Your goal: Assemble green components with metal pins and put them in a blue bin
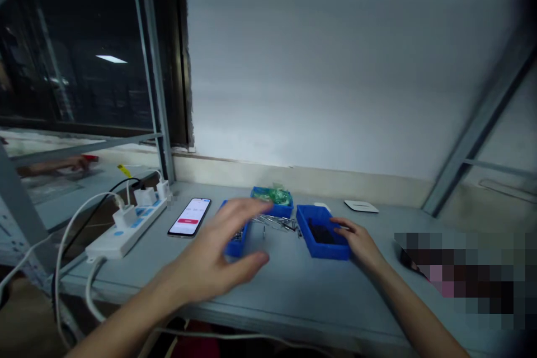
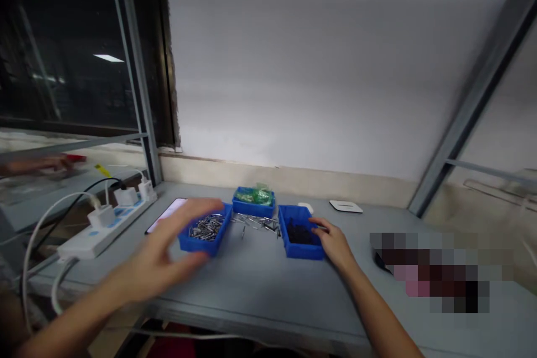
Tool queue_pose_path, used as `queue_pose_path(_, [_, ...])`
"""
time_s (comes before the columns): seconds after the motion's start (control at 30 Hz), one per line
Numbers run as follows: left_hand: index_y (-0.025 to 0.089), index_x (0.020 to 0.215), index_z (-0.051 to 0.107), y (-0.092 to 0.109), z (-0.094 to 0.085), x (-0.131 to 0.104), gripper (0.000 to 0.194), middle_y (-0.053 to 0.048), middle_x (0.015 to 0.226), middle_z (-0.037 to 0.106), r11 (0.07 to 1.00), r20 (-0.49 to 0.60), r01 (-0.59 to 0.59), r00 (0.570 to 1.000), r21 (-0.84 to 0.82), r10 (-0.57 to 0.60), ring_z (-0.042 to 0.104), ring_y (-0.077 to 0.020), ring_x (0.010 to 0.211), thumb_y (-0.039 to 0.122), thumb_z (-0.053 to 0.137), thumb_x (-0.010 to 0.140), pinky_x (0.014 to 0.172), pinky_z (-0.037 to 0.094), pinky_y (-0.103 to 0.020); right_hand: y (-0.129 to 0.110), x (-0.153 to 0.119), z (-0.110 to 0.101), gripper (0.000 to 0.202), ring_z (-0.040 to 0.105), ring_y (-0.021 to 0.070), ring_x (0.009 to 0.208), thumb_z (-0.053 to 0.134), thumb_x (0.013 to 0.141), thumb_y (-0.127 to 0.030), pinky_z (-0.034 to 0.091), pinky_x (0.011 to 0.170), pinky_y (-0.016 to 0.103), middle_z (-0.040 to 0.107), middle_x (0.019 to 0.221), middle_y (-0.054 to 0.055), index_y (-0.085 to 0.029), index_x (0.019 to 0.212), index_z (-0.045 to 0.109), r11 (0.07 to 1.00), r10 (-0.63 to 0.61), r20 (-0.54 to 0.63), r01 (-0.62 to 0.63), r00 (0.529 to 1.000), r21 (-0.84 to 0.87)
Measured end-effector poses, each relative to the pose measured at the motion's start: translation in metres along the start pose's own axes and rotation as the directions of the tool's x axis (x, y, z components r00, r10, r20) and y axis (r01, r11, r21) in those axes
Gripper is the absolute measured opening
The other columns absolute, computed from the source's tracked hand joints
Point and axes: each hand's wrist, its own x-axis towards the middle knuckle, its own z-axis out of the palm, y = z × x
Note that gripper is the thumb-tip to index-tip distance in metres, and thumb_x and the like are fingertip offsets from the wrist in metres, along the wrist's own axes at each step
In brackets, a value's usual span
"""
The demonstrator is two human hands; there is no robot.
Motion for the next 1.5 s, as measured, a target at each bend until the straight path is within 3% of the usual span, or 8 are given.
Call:
queue_pose_path(0.23, [0.022, 0.118, 0.055, -0.034, 0.068, 0.002, 0.029, -0.01, 0.105, 0.06, 0.975, 0.186, -0.081, 0.982, 0.208, 0.042, 0.056, -0.0277, 0.097, 0.023, 0.047, 0.09, 0.086, 0.046, -0.046, 0.004, 0.002, 0.0, 0.034, 0.063, 0.0267, 0.094, 0.049, 0.072, -0.029, 0.046, 0.085, 0.041, 0.071, 0.101, 0.008, -0.019, 0.098, 0.069, 0.996, 0.012, -0.021, -0.014, 1.0, -0.089])
queue_pose_path(0.47, [0.019, 0.114, 0.057, -0.05, 0.069, 0.012, 0.03, -0.011, 0.103, 0.061, 0.958, 0.198, -0.041, 0.98, 0.283, -0.017, 0.056, -0.0282, 0.098, 0.019, 0.046, 0.087, 0.086, 0.045, -0.044, -0.001, 0.005, 0.011, 0.032, 0.063, 0.0233, 0.096, 0.046, 0.079, -0.031, 0.047, 0.086, 0.036, 0.069, 0.106, 0.005, -0.021, 0.102, 0.066, 0.979, -0.092, 0.07, 0.103, 0.993, -0.174])
queue_pose_path(0.63, [0.021, 0.115, 0.056, -0.06, 0.079, 0.009, 0.031, -0.012, 0.11, 0.058, 0.954, 0.163, -0.089, 0.986, 0.285, 0.043, 0.054, -0.0285, 0.102, 0.02, 0.047, 0.086, 0.089, 0.043, -0.045, 0.007, 0.045, -0.006, 0.039, 0.054, 0.0247, 0.114, 0.038, 0.086, -0.025, 0.037, 0.099, 0.042, 0.062, 0.12, 0.011, -0.016, 0.116, 0.06, 0.931, -0.128, 0.066, 0.142, 0.99, -0.335])
queue_pose_path(0.9, [0.016, 0.115, 0.055, -0.056, 0.076, 0.004, 0.035, -0.015, 0.119, 0.051, 0.962, 0.032, -0.105, 0.994, 0.251, 0.101, 0.047, -0.0305, 0.112, 0.013, 0.048, 0.081, 0.094, 0.041, -0.046, 0.022, 0.084, 0.018, 0.032, 0.05, 0.0228, 0.117, 0.062, 0.08, -0.027, 0.038, 0.1, 0.036, 0.059, 0.124, 0.007, -0.022, 0.111, 0.063, 0.831, -0.197, 0.37, 0.355, 0.908, -0.427])
queue_pose_path(1.13, [0.018, 0.113, 0.055, -0.055, 0.07, 0.005, 0.029, -0.011, 0.114, 0.055, 0.993, 0.006, -0.053, 0.999, 0.104, 0.053, 0.051, -0.0263, 0.108, 0.02, 0.047, 0.085, 0.093, 0.044, -0.041, 0.044, 0.086, -0.021, 0.028, 0.058, 0.0204, 0.099, 0.054, 0.09, -0.031, 0.049, 0.083, 0.042, 0.055, 0.118, 0.007, -0.017, 0.115, 0.054, 0.748, -0.115, 0.194, 0.213, 0.974, -0.628])
queue_pose_path(1.27, [0.017, 0.12, 0.05, -0.069, 0.047, 0.026, 0.033, -0.011, 0.116, 0.056, 0.984, -0.08, 0.164, 0.984, 0.07, -0.159, 0.053, -0.0236, 0.11, 0.032, 0.037, 0.093, 0.096, 0.042, -0.035, 0.028, 0.087, -0.026, 0.032, 0.052, 0.0246, 0.11, 0.052, 0.091, -0.028, 0.042, 0.092, 0.047, 0.052, 0.124, 0.01, -0.016, 0.12, 0.052, 0.733, -0.133, 0.074, 0.149, 0.988, -0.664])
queue_pose_path(1.37, [0.014, 0.117, 0.052, -0.086, 0.036, 0.045, 0.035, -0.014, 0.111, 0.061, 0.88, 0.086, 0.39, 0.901, 0.269, -0.426, 0.061, -0.0243, 0.098, 0.029, 0.03, 0.094, 0.089, 0.045, -0.036, 0.007, 0.082, -0.005, 0.034, 0.048, 0.0265, 0.117, 0.042, 0.091, -0.023, 0.036, 0.098, 0.042, 0.054, 0.125, 0.015, -0.014, 0.123, 0.053, 0.742, -0.158, 0.067, 0.164, 0.985, -0.65])
queue_pose_path(1.5, [0.008, 0.086, 0.065, -0.098, 0.045, 0.057, 0.027, -0.022, 0.089, 0.069, 0.817, 0.195, 0.465, 0.815, 0.341, -0.545, 0.065, -0.0333, 0.085, 0.023, 0.043, 0.085, 0.076, 0.047, -0.042, -0.008, 0.065, 0.023, 0.035, 0.061, 0.0278, 0.099, 0.053, 0.081, -0.025, 0.044, 0.086, 0.036, 0.067, 0.107, 0.012, -0.018, 0.114, 0.061, 0.768, -0.103, 0.164, 0.183, 0.981, -0.614])
